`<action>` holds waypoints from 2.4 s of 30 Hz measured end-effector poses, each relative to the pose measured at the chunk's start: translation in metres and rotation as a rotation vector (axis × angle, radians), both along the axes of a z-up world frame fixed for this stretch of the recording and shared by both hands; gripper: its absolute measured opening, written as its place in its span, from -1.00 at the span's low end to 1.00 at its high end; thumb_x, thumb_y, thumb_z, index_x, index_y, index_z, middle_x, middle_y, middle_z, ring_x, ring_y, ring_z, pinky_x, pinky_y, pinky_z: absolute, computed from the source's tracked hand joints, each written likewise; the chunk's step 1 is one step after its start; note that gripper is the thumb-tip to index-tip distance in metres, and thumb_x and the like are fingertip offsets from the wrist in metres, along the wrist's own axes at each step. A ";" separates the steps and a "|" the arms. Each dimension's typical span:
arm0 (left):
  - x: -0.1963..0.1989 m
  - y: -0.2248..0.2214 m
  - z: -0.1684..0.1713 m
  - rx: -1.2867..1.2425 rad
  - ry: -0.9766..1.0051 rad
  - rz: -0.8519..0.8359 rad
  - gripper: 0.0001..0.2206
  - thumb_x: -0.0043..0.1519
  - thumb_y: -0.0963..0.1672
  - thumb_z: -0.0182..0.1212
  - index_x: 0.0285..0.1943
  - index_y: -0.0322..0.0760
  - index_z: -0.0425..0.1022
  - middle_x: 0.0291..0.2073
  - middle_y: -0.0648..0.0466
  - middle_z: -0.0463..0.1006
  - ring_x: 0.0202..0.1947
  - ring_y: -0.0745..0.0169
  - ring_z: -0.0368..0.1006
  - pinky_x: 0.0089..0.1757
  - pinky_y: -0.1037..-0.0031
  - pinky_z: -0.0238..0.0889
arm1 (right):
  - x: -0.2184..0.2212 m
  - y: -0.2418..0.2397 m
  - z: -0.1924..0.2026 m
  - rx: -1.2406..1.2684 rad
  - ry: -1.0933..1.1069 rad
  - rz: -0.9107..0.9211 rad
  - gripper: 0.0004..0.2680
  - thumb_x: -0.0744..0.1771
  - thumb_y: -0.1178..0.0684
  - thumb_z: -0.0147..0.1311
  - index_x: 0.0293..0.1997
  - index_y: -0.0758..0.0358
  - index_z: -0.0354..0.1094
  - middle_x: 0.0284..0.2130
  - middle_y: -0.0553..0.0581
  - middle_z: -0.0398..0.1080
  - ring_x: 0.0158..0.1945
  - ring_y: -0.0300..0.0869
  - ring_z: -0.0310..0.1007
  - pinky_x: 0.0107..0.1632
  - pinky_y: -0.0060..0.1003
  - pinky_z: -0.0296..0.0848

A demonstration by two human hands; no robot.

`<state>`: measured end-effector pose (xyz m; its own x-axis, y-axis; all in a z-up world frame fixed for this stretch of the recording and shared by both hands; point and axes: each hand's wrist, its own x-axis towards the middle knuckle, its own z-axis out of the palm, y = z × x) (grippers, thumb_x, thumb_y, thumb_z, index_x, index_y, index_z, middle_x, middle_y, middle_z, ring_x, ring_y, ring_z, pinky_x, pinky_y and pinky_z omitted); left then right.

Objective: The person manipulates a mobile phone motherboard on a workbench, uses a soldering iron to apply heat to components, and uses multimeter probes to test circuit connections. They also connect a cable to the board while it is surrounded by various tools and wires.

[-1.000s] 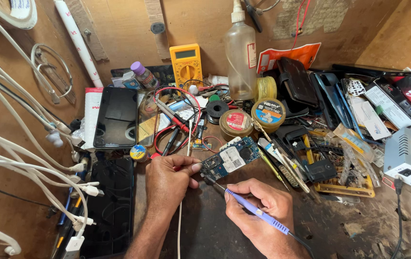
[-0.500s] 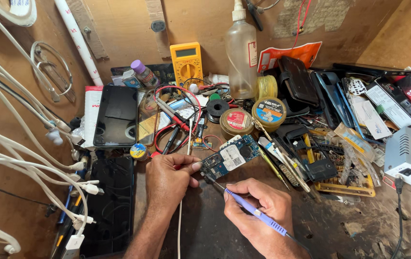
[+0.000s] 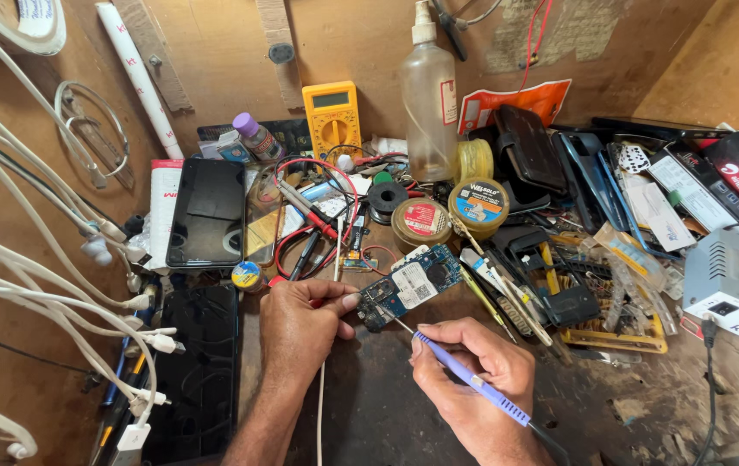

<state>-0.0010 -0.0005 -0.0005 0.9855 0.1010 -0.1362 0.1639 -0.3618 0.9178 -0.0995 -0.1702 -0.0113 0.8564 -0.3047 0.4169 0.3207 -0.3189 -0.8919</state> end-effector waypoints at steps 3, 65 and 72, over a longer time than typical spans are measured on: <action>0.000 0.001 -0.001 -0.010 -0.012 -0.003 -0.90 0.07 -0.19 0.44 -0.26 -0.28 0.76 -0.60 0.05 0.70 -0.68 0.40 0.57 -0.55 0.56 0.34 | -0.002 -0.001 -0.002 0.042 -0.008 0.000 -0.88 0.22 0.30 0.28 -0.23 0.41 0.50 -0.42 0.09 0.61 -0.36 -0.34 0.65 -0.29 -0.47 0.64; 0.012 0.026 -0.011 -0.677 -0.058 0.113 -0.85 0.18 -0.21 0.34 -0.12 -0.45 0.64 -0.41 0.01 0.66 -0.52 0.39 0.50 -0.53 0.58 0.25 | -0.006 -0.051 0.057 0.402 0.630 0.071 -0.78 0.32 -0.04 0.17 -0.33 0.37 0.44 -0.63 0.15 0.43 -0.70 -0.23 0.34 -0.70 -0.30 0.29; 0.005 0.042 0.008 -0.702 -0.085 0.185 -0.85 0.19 -0.19 0.33 -0.12 -0.42 0.62 -0.38 0.01 0.67 -0.48 0.39 0.53 -0.50 0.57 0.33 | 0.088 0.049 0.047 -0.355 0.319 -0.043 -0.77 0.31 -0.03 0.19 -0.35 0.42 0.49 -0.54 0.42 0.48 -0.43 0.21 0.54 -0.41 0.03 0.46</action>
<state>0.0045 0.0418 0.0072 0.9709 0.1837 -0.1534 0.0828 0.3435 0.9355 -0.0119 -0.1213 0.0355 0.9483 -0.2290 0.2199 0.0285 -0.6285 -0.7773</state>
